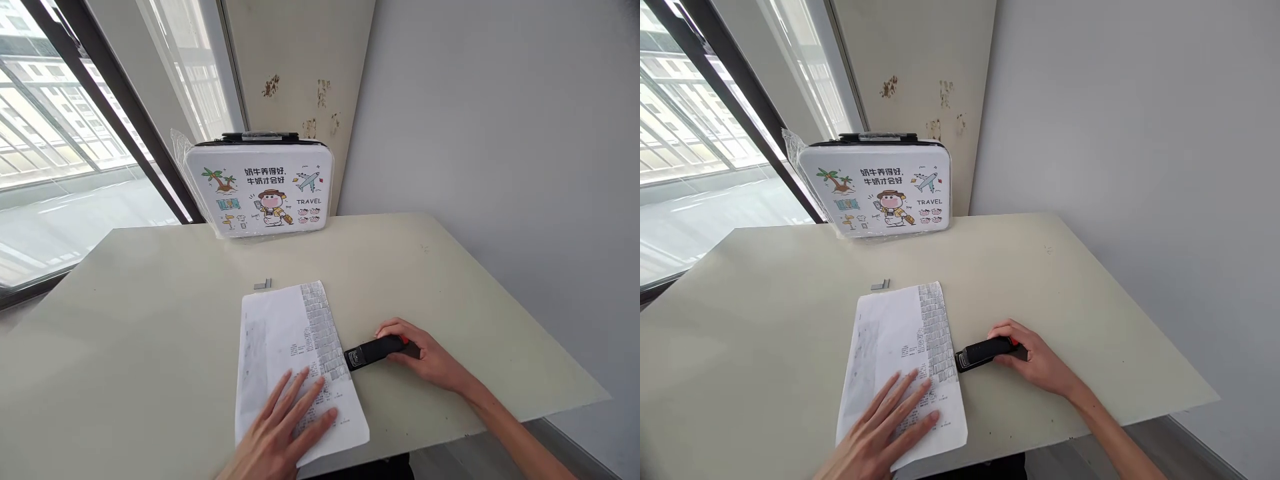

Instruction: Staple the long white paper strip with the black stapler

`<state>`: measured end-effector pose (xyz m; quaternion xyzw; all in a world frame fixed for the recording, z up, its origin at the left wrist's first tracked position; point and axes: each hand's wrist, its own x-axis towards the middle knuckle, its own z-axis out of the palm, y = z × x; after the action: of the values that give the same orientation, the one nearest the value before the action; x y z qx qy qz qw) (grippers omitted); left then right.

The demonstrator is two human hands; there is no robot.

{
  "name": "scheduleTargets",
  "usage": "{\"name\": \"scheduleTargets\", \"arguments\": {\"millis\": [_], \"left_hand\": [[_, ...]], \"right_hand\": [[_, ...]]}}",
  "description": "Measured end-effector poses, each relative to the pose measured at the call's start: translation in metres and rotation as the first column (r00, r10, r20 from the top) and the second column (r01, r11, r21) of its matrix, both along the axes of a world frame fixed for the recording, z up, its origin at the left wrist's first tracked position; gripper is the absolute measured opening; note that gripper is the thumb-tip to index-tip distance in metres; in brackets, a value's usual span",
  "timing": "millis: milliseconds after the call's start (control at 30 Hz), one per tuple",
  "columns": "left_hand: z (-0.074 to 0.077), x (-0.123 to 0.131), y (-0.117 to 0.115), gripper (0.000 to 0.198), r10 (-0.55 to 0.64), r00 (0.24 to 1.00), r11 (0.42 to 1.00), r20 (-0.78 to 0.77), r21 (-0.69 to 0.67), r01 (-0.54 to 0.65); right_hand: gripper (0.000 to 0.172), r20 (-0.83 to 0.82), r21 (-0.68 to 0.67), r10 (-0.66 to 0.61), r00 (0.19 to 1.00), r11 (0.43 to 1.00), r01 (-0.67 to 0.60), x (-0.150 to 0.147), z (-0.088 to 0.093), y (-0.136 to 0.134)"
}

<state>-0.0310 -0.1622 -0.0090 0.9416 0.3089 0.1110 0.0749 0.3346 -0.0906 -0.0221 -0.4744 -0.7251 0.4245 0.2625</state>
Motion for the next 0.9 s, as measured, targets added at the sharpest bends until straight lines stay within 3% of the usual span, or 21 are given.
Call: {"name": "scheduleTargets", "arguments": {"millis": [267,467,700,900], "left_hand": [[-0.006,0.026,0.015,0.094,-0.051,0.999,0.998,0.008,-0.028,0.051],[-0.010,0.036,0.019,0.088,-0.096,0.995,0.994,0.029,-0.040,0.097],[-0.014,0.042,0.021,0.090,-0.090,0.995,0.994,0.038,-0.061,0.092],[-0.015,0.047,0.021,0.082,-0.079,0.994,0.994,0.070,-0.067,0.084]], "right_hand": [[0.034,0.090,-0.046,0.062,0.994,0.997,-0.058,0.002,0.021,0.007],[0.044,0.175,-0.051,-0.053,0.983,0.997,0.063,-0.026,0.037,0.016],[0.052,0.265,0.069,-0.052,0.963,0.997,0.035,-0.069,0.039,0.028],[0.057,0.388,0.017,0.003,0.922,1.000,-0.010,-0.077,0.034,0.027]]}}
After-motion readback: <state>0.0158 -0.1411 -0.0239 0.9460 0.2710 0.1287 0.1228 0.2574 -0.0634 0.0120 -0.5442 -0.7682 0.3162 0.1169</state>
